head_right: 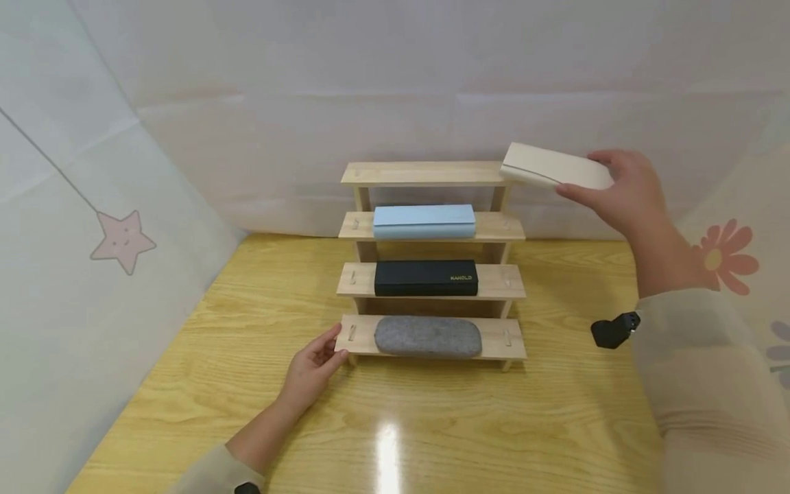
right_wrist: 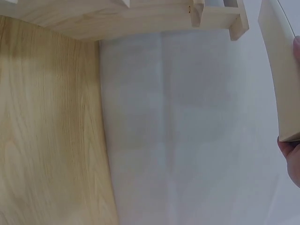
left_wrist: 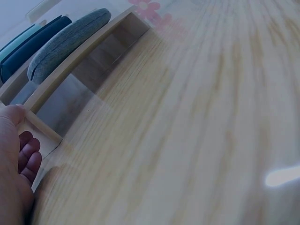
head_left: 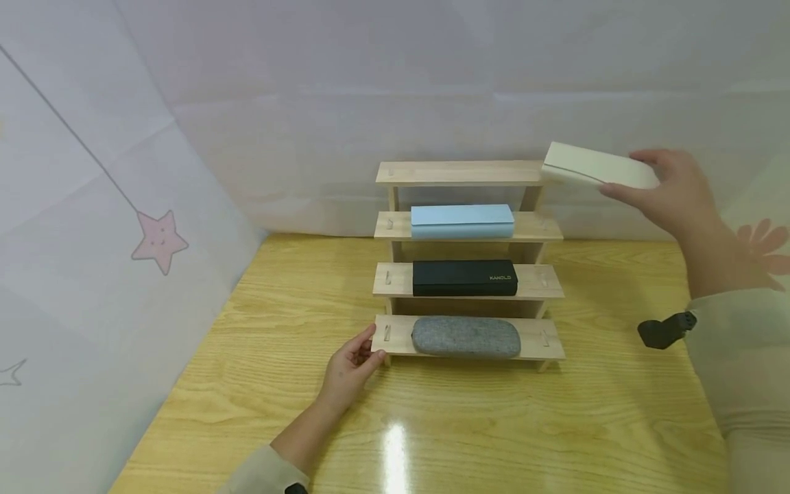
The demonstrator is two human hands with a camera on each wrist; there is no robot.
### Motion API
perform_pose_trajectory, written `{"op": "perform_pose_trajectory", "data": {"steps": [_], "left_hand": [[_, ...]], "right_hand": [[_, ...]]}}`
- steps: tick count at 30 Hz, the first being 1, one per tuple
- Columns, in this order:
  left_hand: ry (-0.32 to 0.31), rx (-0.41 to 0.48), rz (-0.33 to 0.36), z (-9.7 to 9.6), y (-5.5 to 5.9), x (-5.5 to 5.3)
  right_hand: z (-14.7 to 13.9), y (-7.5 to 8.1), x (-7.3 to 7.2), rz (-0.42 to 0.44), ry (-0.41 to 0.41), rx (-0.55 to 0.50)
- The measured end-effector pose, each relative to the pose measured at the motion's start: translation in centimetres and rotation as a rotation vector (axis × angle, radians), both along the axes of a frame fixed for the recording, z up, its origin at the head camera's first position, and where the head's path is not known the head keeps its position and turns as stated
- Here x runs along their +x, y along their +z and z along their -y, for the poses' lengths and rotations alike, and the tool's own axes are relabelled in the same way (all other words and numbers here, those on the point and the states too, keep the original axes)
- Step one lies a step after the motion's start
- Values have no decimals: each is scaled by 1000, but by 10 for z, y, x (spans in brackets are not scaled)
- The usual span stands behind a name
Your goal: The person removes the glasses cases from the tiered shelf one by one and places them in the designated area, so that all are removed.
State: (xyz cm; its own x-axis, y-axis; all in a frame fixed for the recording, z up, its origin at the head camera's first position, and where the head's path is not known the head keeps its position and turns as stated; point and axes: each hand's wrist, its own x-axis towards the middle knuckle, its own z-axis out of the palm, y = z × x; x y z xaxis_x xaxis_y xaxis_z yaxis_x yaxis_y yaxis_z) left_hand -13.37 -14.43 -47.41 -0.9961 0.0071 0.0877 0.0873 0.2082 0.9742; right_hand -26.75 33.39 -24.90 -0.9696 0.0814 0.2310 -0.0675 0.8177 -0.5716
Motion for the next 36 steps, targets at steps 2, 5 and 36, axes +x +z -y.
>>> {"op": "perform_pose_trajectory", "data": {"steps": [2,5,36], "left_hand": [[-2,-1,-3,0,-1,0],[-8,2,-12,0,-1,0],[-15,-16,-18,5,0,-1]], "right_hand": [[-4,-3,2,7,-9,-3],[-11,-6,4,5,-21,1],[-54,-52,28,49,-177,16]]}}
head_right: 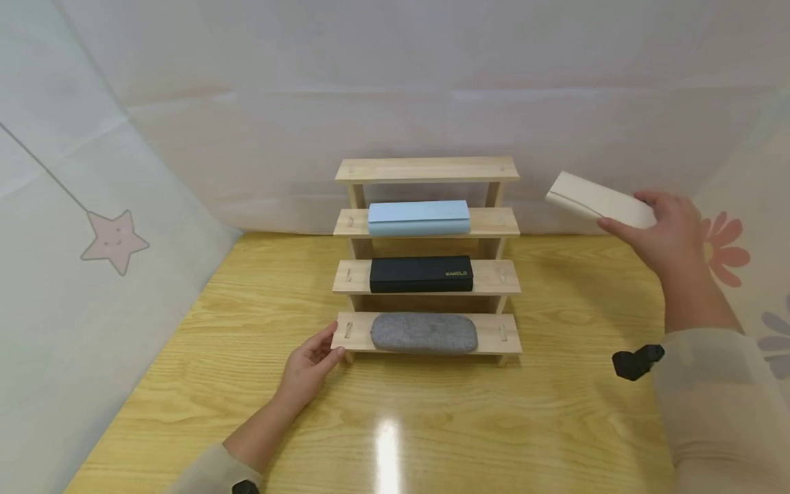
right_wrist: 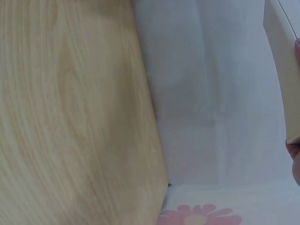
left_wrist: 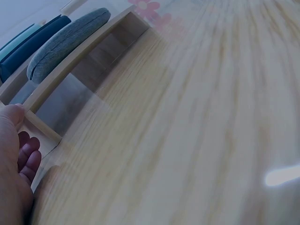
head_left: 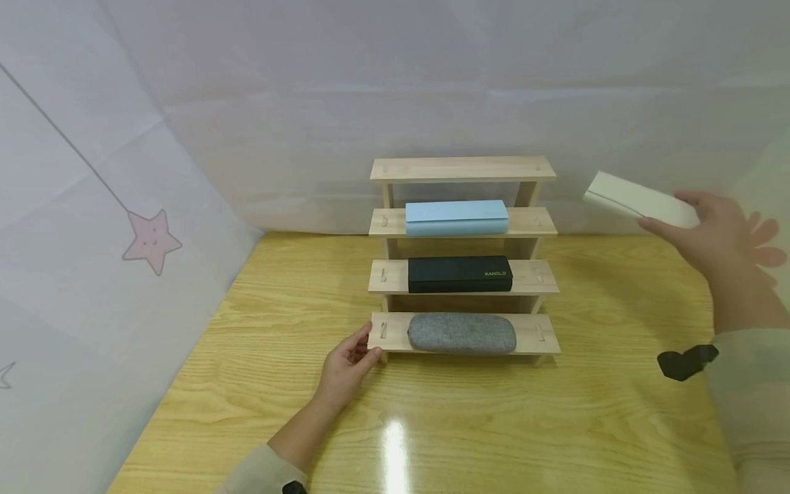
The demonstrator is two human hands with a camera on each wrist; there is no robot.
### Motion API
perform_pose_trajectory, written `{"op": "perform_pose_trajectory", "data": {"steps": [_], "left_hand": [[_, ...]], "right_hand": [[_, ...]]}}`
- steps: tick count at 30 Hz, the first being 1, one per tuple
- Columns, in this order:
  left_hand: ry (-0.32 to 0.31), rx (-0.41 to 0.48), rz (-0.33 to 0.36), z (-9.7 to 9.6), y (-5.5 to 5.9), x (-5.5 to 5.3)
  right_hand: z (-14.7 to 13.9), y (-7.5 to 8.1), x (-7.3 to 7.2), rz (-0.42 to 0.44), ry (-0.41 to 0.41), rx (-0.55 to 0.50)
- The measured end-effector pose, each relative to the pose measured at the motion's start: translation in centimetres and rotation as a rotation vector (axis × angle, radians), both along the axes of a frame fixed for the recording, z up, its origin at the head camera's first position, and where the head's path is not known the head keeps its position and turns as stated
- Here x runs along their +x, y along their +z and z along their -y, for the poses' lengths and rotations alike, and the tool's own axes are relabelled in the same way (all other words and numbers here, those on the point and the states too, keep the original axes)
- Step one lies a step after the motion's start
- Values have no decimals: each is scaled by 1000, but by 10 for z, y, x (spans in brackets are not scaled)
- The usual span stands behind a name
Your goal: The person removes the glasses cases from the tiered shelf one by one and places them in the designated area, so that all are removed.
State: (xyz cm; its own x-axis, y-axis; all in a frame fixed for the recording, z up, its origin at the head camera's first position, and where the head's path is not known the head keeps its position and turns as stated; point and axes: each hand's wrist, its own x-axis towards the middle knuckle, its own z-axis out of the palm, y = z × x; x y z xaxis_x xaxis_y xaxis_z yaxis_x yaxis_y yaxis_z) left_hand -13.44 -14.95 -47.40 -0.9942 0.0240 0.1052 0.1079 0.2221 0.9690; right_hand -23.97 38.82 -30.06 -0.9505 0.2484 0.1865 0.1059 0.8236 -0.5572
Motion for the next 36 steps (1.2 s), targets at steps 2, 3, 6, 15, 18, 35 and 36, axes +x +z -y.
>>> {"op": "perform_pose_trajectory", "data": {"steps": [2,3,6,15,18,35,36], "left_hand": [[2,3,1,0,0,0],[3,1,2,0,0,0],[2,-3,-1,1,-1,-1],[2,-7,8,1,-2,-1],[3,-8,3,1,-2,-1],[1,-14,-11,1,-1,-1],[1,-16,-11,1,-1,-1]], "right_hand": [[-3,-5,2,-5,-5,-11],[-5,-8,3,-8,-9,-17],[-9,-18,7,-20,-21,-34],[-18,-43,13,-5,-63,-43],[-20,-52,14,7,-58,-51],[-23,-85,26,42,-79,-29],[-23,-87,27,43,-74,-38]]}}
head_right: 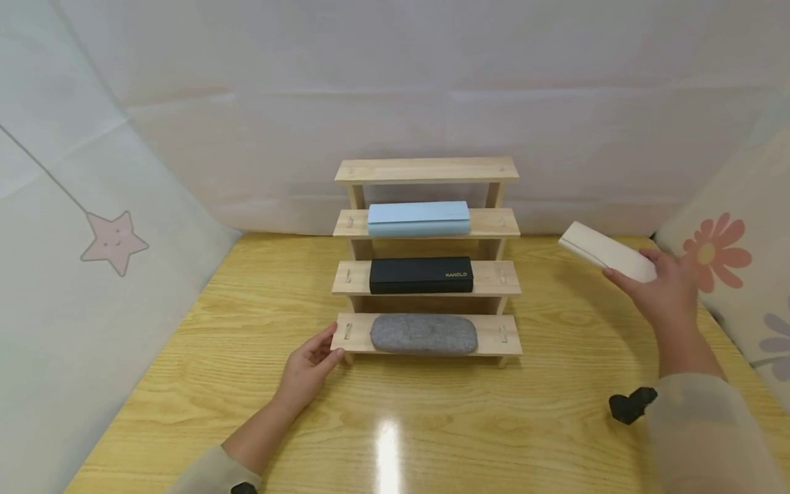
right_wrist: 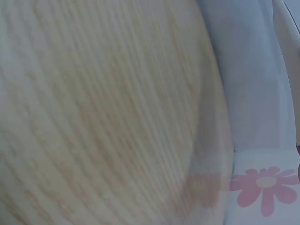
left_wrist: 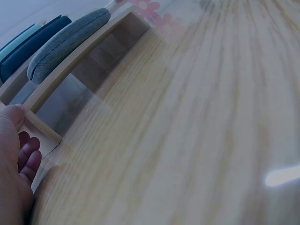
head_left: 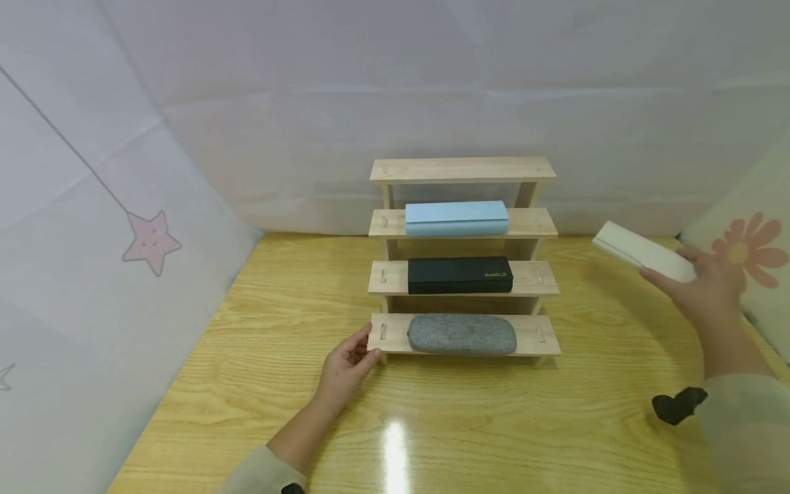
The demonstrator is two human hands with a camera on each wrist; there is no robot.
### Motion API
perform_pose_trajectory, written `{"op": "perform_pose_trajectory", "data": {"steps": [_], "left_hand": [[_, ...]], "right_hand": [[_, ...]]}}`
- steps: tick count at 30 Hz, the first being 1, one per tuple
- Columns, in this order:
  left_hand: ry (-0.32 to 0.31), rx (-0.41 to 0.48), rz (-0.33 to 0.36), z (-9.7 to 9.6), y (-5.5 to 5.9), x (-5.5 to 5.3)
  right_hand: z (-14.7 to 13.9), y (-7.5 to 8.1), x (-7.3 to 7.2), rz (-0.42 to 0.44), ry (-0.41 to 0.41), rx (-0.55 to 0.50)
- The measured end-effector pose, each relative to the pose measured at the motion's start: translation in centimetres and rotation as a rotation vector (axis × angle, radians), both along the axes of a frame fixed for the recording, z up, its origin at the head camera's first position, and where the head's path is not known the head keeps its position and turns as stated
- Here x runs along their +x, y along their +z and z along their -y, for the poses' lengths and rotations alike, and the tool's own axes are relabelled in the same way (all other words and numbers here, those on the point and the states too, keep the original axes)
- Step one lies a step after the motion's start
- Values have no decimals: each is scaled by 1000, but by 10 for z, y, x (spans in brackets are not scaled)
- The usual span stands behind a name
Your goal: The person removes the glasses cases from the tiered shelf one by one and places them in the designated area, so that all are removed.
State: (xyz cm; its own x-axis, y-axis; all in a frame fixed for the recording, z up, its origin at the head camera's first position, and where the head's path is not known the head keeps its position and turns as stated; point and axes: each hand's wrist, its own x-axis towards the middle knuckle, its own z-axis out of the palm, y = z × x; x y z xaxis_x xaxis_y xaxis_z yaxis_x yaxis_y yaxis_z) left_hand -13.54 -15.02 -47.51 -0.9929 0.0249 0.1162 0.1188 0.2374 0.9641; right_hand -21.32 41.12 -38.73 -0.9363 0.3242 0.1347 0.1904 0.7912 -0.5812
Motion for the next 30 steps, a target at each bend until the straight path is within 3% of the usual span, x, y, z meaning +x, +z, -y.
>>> {"op": "perform_pose_trajectory", "data": {"steps": [12,23,30], "left_hand": [[0,6,-7,0,0,0],[2,10,-3,0,-1,-1],[9,18,-5,-1,0,-1]], "right_hand": [[-1,-23,9,28,21,-58],[-2,-44,13,-35,48,15],[-1,-49,17,19,40,-12]]}}
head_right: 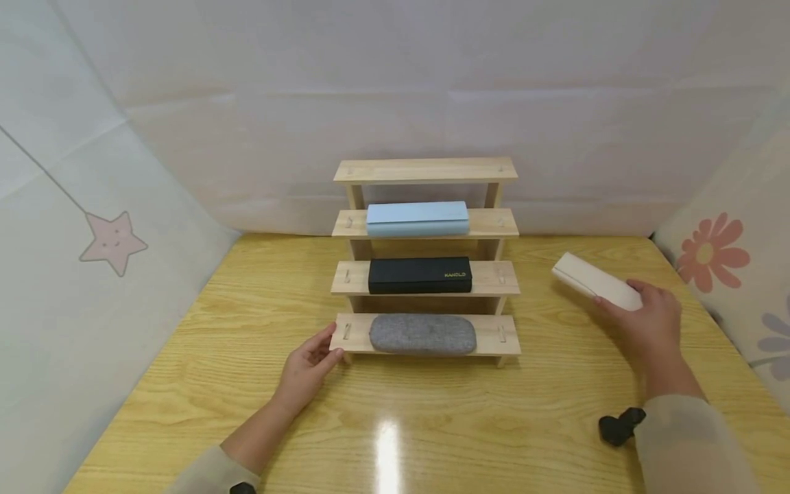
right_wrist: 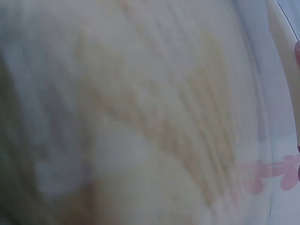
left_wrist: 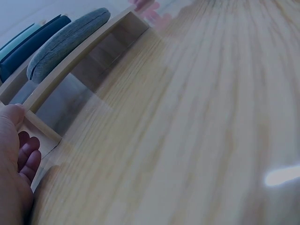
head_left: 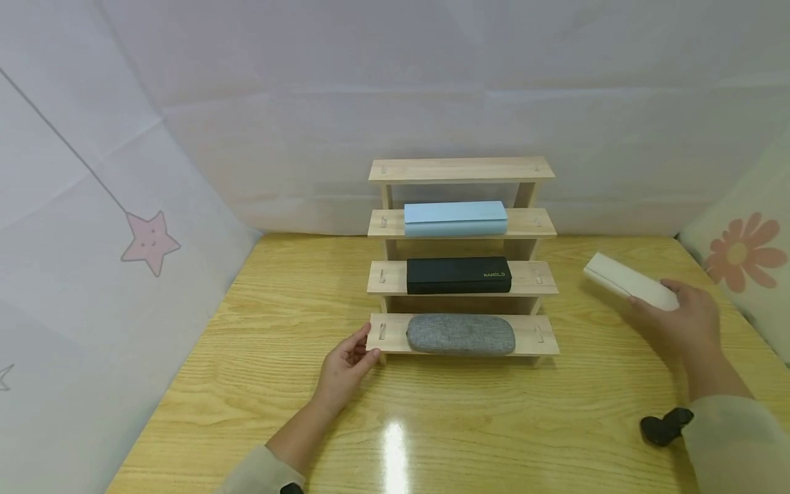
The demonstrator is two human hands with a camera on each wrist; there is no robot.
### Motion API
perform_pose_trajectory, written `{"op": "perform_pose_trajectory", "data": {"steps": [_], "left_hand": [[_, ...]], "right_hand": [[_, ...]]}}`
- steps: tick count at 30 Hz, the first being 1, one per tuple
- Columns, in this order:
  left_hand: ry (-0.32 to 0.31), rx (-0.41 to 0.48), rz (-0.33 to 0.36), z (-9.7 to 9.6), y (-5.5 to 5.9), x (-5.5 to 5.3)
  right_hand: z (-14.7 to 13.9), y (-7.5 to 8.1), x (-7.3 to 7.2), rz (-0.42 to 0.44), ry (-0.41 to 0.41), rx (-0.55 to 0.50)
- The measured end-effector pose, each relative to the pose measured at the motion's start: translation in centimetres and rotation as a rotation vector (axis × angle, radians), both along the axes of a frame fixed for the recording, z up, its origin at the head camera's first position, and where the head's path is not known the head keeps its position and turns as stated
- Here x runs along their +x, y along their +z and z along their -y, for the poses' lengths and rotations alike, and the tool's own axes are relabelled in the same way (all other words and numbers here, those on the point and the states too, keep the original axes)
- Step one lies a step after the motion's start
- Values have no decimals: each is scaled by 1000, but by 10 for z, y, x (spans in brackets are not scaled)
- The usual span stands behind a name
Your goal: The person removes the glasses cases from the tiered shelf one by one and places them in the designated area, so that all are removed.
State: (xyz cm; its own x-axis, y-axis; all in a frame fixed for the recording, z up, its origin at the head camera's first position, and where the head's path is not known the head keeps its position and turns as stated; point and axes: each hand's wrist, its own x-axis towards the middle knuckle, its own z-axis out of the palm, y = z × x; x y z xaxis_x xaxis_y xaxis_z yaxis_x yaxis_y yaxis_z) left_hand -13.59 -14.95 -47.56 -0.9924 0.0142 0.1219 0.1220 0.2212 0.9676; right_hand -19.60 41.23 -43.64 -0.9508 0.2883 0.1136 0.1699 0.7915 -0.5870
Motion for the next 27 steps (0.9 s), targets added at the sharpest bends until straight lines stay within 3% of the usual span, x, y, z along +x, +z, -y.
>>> {"op": "perform_pose_trajectory", "data": {"steps": [7,15,27], "left_hand": [[1,-5,10,0,0,0],[0,-5,11,0,-1,0],[-1,-25,-4,0,1,1]], "right_hand": [[1,-6,4,22,16,-41],[1,-12,6,-1,46,3],[-2,-24,3,53,41,42]]}}
